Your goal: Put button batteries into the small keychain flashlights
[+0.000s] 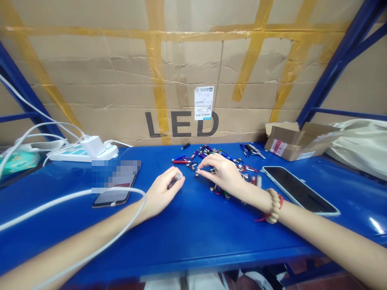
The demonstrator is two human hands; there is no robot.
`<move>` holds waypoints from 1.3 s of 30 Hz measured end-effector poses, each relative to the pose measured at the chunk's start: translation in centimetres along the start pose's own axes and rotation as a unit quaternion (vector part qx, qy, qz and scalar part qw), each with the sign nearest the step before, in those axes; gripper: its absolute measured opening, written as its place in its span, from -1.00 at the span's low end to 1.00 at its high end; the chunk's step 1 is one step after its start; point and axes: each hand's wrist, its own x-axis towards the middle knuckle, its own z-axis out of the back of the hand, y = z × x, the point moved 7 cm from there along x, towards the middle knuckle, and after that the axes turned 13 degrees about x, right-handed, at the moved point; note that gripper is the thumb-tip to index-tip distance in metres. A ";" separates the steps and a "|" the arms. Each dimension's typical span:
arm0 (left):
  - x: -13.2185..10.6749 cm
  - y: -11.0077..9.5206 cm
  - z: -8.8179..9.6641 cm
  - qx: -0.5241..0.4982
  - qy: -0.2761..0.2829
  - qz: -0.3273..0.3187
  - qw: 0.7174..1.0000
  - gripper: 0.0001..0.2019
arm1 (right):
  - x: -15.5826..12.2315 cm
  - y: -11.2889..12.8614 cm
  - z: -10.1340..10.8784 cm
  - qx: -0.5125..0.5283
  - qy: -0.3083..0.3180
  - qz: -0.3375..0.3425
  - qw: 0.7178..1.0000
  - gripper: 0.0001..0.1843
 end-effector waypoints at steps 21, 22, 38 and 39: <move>-0.5 -1.2 -1.6 0.074 0.080 -0.108 0.988 -0.81 | -0.9 4.2 -0.7 0.157 -0.012 0.111 0.981 -0.92; -0.5 -1.2 -1.5 0.066 0.079 -0.109 0.989 -0.82 | -0.9 4.4 -0.6 0.141 -0.014 0.124 0.982 -0.91; 0.3 0.6 -0.2 0.016 -0.020 0.015 1.000 -0.80 | -0.7 2.9 -0.9 -0.106 -0.001 0.059 0.993 -0.70; 0.3 0.6 -0.1 0.015 -0.023 0.017 0.999 -0.80 | -0.6 2.3 -1.2 -0.127 0.020 0.031 0.991 -0.70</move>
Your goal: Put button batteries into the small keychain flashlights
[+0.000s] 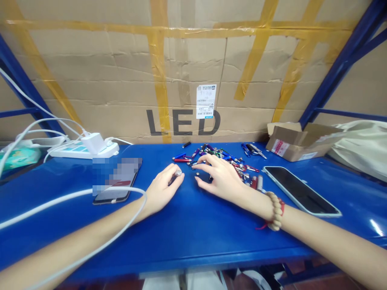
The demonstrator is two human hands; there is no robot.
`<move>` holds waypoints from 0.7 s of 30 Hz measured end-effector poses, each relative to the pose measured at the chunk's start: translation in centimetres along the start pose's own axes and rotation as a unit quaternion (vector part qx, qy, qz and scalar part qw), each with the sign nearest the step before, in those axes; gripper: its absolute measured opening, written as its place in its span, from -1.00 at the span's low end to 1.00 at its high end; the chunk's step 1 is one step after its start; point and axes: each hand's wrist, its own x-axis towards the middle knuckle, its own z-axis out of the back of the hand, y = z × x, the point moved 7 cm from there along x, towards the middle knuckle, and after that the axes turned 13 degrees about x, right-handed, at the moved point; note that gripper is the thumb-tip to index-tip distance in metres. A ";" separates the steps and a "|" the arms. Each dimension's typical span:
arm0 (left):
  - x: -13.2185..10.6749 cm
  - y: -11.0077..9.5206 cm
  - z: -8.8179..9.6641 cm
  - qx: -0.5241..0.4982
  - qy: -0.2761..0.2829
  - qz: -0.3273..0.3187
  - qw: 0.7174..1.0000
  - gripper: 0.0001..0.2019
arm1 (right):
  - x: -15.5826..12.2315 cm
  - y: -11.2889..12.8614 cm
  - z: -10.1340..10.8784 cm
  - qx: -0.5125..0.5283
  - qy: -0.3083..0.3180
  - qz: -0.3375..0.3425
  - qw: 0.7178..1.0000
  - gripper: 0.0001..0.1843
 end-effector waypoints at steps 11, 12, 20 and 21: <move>-0.1 -0.4 -0.1 0.006 0.008 -0.013 1.000 -0.78 | -0.1 -1.4 -1.4 0.001 0.090 -0.075 0.993 -0.75; -0.1 -0.5 -0.1 0.008 0.009 -0.014 1.000 -0.79 | 0.0 -1.4 -1.4 0.009 0.088 -0.069 0.994 -0.73; 0.0 -0.9 -0.3 0.014 0.023 -0.031 0.999 -0.79 | 0.1 -1.9 -1.8 0.067 0.097 -0.055 0.991 -0.75; -0.1 -0.9 -0.3 0.015 0.025 -0.034 0.999 -0.79 | 0.1 -2.0 -1.8 0.074 0.098 -0.058 0.991 -0.75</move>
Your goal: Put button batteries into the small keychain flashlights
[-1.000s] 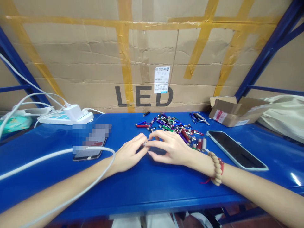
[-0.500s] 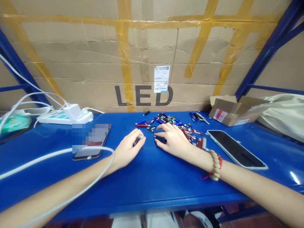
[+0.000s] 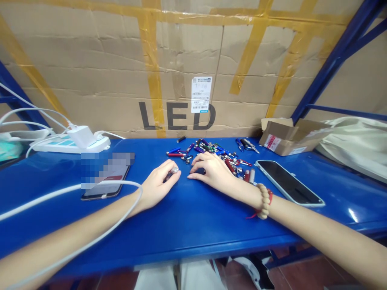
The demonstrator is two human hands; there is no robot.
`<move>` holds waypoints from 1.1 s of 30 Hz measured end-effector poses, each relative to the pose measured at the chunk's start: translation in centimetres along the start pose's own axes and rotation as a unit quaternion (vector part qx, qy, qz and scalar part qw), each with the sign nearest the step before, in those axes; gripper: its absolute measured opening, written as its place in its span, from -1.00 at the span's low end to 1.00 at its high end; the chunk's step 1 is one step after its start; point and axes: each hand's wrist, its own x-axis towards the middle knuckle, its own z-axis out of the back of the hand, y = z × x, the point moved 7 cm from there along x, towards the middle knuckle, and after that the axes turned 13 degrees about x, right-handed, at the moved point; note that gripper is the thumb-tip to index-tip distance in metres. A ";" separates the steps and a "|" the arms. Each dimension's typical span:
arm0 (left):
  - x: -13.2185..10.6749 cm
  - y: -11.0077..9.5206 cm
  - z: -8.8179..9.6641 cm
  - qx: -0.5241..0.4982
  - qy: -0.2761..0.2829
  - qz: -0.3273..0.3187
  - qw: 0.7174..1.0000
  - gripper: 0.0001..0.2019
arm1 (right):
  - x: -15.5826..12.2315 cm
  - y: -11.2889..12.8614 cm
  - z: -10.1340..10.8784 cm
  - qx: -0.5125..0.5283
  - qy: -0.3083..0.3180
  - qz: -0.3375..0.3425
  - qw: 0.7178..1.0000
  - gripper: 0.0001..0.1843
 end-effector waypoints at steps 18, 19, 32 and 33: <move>0.0 -0.1 -0.1 0.009 0.009 -0.010 1.000 -0.80 | -0.2 -1.0 -0.5 0.012 0.028 -0.050 0.998 -0.68; 0.0 -0.1 -0.1 0.010 0.009 -0.010 1.000 -0.80 | -0.2 -0.9 -0.5 0.003 0.031 -0.049 0.998 -0.68; 0.0 0.0 -0.2 0.005 0.015 -0.010 1.000 -0.80 | 0.2 -0.3 0.0 -0.030 0.034 -0.018 0.999 -0.67; 0.0 -0.1 -0.2 0.005 0.015 -0.010 1.000 -0.80 | 0.1 -0.3 0.0 -0.031 0.026 -0.011 0.999 -0.67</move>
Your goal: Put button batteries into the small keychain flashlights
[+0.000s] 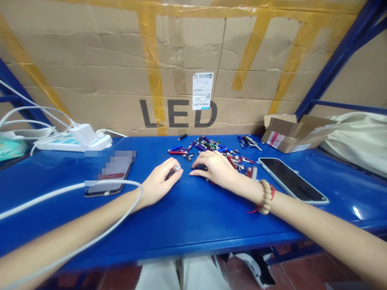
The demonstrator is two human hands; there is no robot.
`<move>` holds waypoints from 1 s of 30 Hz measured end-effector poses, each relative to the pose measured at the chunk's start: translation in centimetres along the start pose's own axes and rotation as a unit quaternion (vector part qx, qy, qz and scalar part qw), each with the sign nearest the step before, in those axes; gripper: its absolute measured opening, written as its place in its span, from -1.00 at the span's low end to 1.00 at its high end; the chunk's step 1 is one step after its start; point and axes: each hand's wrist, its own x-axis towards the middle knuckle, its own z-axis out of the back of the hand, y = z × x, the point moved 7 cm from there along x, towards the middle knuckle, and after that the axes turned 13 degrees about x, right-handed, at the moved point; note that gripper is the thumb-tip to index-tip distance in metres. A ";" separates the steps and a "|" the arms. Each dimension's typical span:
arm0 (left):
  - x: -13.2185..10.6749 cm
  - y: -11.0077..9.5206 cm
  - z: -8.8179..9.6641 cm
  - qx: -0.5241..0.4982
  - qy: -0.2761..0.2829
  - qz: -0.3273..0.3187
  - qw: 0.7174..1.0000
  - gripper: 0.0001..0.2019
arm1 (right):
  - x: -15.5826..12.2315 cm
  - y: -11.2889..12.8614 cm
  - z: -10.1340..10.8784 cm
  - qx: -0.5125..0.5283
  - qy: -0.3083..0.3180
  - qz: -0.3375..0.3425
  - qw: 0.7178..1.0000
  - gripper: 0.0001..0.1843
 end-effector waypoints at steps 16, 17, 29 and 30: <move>0.0 0.1 -0.2 -0.003 0.009 -0.003 1.000 -0.79 | -0.1 -1.7 -0.2 0.067 -0.008 -0.047 0.997 -0.74; 0.0 0.1 -0.2 -0.003 0.010 -0.003 1.000 -0.79 | -0.1 -1.9 -0.3 0.072 -0.012 -0.048 0.996 -0.73; -0.2 0.0 -0.3 -0.013 0.028 0.005 1.000 -0.77 | -0.1 0.7 1.4 0.068 -0.099 0.077 0.990 -0.79; -0.2 0.1 -0.4 -0.012 0.032 0.005 0.999 -0.77 | -0.3 1.2 1.7 0.067 -0.118 0.104 0.985 -0.80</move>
